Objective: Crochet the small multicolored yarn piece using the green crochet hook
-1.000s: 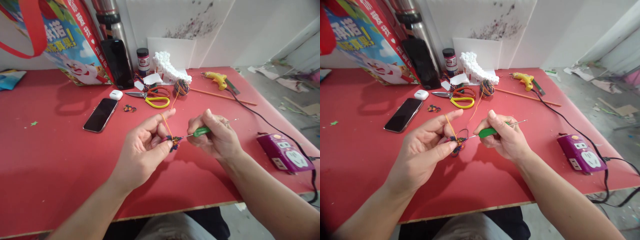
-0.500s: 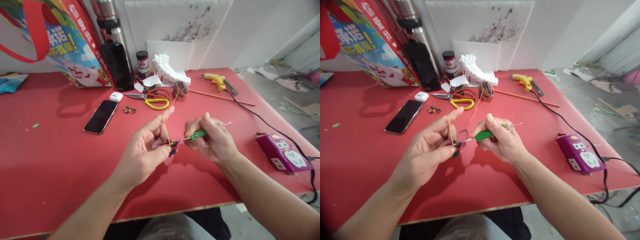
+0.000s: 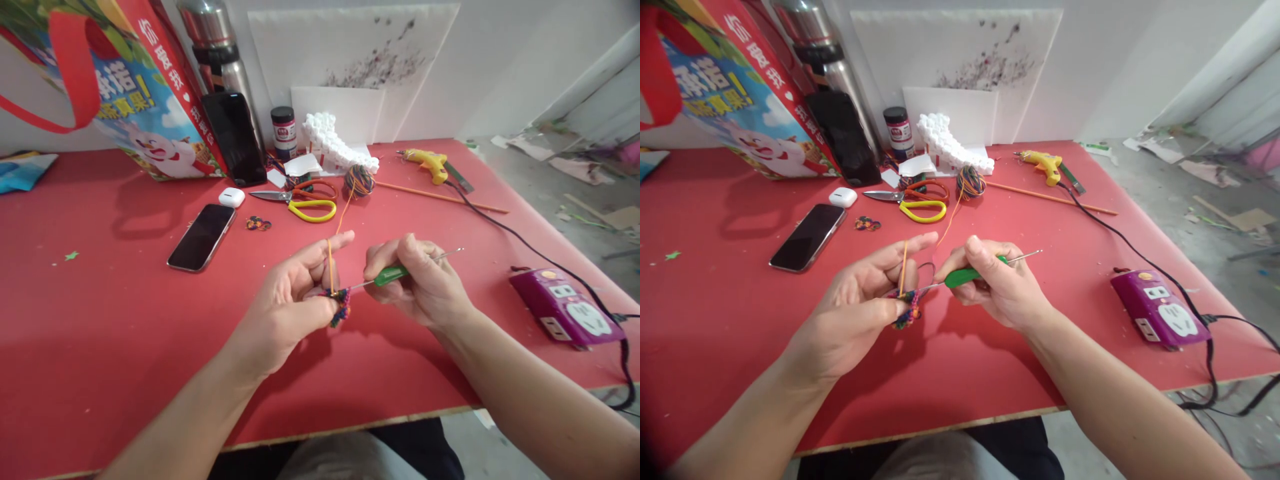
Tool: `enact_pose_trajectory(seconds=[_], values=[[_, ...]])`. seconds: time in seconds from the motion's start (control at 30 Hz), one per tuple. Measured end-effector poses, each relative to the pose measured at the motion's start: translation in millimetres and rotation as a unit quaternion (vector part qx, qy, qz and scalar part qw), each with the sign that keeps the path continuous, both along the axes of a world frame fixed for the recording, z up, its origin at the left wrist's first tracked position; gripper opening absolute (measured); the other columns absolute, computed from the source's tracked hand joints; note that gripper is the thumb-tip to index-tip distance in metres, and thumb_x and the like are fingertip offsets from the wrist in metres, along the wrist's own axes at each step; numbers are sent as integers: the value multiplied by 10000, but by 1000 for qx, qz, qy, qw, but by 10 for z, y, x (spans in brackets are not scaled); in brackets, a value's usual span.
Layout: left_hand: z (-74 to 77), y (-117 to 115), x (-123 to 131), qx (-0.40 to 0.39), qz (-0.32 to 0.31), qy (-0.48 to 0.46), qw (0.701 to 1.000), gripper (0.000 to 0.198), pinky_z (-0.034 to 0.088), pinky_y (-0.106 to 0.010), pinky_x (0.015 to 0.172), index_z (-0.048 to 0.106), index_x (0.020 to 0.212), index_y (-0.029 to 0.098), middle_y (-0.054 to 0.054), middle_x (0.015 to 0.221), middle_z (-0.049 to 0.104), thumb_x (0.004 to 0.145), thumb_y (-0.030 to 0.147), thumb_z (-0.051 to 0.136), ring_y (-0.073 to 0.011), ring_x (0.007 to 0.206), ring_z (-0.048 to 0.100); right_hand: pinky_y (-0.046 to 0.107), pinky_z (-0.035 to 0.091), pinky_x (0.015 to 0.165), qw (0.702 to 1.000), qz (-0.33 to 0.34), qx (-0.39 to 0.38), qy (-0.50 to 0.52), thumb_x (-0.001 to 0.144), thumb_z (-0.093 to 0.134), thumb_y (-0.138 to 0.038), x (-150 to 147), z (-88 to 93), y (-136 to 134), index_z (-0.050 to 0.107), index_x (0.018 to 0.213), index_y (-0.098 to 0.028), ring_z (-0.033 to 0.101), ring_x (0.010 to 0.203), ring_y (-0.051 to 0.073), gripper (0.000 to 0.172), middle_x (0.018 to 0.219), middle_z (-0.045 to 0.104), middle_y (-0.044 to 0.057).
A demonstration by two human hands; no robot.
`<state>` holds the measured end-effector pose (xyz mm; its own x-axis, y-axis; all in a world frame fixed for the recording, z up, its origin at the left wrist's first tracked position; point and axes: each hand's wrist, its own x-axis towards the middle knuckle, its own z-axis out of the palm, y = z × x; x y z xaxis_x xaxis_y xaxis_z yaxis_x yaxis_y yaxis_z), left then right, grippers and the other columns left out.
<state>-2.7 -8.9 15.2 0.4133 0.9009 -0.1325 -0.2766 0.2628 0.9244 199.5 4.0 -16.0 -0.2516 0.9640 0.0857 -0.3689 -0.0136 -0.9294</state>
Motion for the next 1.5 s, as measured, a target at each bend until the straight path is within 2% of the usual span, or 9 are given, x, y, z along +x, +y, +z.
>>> enact_pose_trajectory(seconds=[0.27,0.63,0.83,0.93,1.03,1.13,1.27,1.4,1.5], values=[[-1,7,24,-8,21,-50,999,520,463,-230,659,776,1335,248,21,786,571,822,196,847,-104,681,511,241,302,421,1000,1,8,27,868,871,-475,-90,13,-106,861,900,-212,399,448,84,265,569,583,-14],[-48,5,27,37,29,-20,999,302,588,-319,880,857,1177,298,-74,1120,811,876,312,859,-230,1044,723,253,332,455,998,-29,0,50,836,887,-489,-131,23,-100,832,909,-224,402,469,96,281,566,564,-31],[-148,-13,34,76,30,22,996,284,590,-311,836,844,1213,331,-69,1346,782,968,447,760,-230,1105,727,252,374,466,997,-31,12,63,864,876,-470,-197,-9,-149,838,953,-232,449,500,108,258,590,592,-23],[-174,-8,43,84,24,26,996,267,587,-325,920,846,1210,335,-74,1354,781,972,422,761,-231,1155,719,243,416,485,997,-26,19,68,907,852,-424,-220,-25,-178,836,987,-256,465,507,94,187,647,642,-20],[-142,-6,71,65,29,11,997,288,576,-362,1019,843,1215,310,-85,1344,784,936,370,809,-258,1223,710,271,516,553,995,-64,69,15,950,813,-389,-214,-28,-187,827,1090,-279,578,598,118,178,855,752,26],[-76,-13,106,54,34,9,998,318,576,-376,1042,840,1214,284,-81,1272,806,900,335,845,-262,1202,722,324,603,704,969,-122,195,-93,970,786,-328,-180,-14,-189,826,1174,-282,705,853,192,213,1051,784,78],[-38,-5,107,64,34,33,997,327,610,-365,943,836,1216,272,-73,1161,806,895,334,845,-232,1040,742,348,637,795,937,-118,294,-149,981,763,-227,-131,10,-199,829,1215,-292,753,961,216,252,1124,798,94],[-132,71,45,135,53,67,987,376,581,-356,932,860,1159,250,-90,1031,760,868,488,852,-247,1035,700,308,632,624,973,-98,200,-61,980,780,-301,-92,35,-160,861,1127,-297,740,698,164,167,1057,823,79],[-208,139,25,104,60,44,992,524,568,-331,872,871,1105,224,-110,1025,737,911,683,710,-241,997,679,264,573,487,990,-54,112,62,936,833,-361,-56,64,-92,886,983,-301,665,522,123,93,876,817,43]])
